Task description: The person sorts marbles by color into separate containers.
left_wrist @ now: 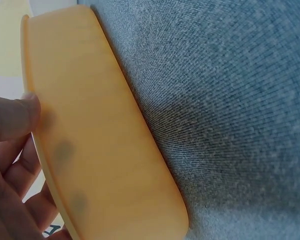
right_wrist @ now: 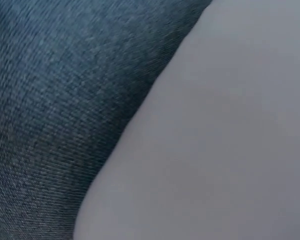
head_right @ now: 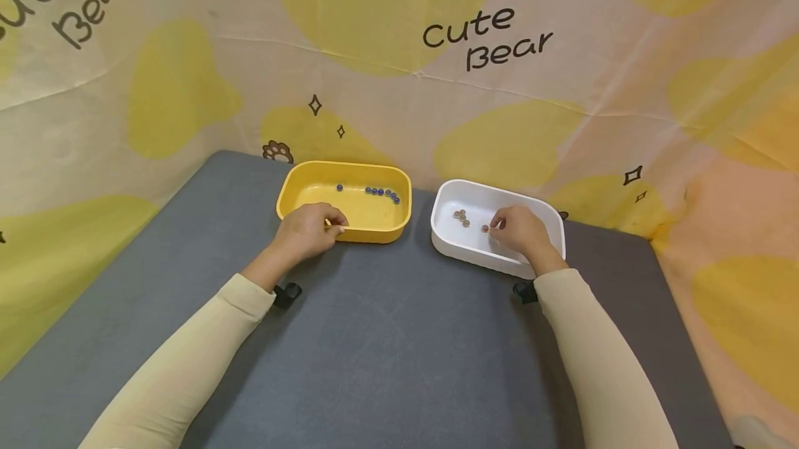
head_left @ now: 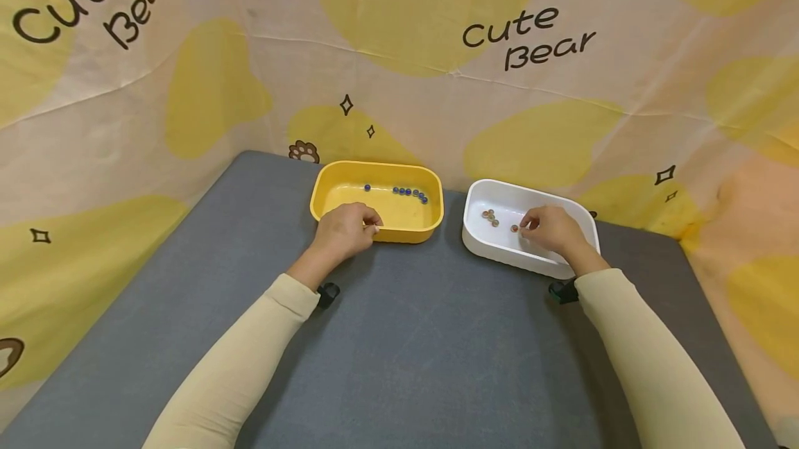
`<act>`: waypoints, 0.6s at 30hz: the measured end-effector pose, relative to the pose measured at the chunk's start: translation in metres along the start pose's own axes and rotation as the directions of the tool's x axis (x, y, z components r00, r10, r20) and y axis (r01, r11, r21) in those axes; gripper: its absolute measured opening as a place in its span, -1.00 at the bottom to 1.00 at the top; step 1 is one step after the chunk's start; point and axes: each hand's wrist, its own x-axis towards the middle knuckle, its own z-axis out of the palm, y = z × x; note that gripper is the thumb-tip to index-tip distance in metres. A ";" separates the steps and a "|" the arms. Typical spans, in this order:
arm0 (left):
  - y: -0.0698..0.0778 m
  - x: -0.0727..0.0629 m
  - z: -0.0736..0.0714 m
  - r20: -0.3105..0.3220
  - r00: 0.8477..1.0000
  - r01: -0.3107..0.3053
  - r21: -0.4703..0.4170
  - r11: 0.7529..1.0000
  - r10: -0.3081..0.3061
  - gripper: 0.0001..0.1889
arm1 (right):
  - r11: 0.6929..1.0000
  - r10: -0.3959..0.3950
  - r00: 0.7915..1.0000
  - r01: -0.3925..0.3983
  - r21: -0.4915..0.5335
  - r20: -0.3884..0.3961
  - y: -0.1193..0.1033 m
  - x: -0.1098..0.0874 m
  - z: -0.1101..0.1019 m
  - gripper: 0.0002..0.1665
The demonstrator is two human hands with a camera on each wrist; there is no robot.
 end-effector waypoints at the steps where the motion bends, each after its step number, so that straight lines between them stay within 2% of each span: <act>1: 0.000 0.000 0.000 0.000 1.000 0.000 0.000 1.000 0.000 -0.89 | 1.000 0.005 1.000 -0.005 -0.001 0.007 0.002 0.001 0.001 -0.80; 13: 0.003 0.001 0.005 0.012 1.000 -0.004 -0.009 1.000 0.004 -0.90 | 0.998 0.066 0.997 -0.067 0.005 0.043 0.013 -0.004 0.006 -0.74; 18: 0.001 -0.002 0.006 0.014 1.000 -0.018 0.005 1.000 0.018 -0.89 | 0.999 0.038 0.999 -0.038 0.004 -0.017 0.009 -0.017 -0.006 -0.63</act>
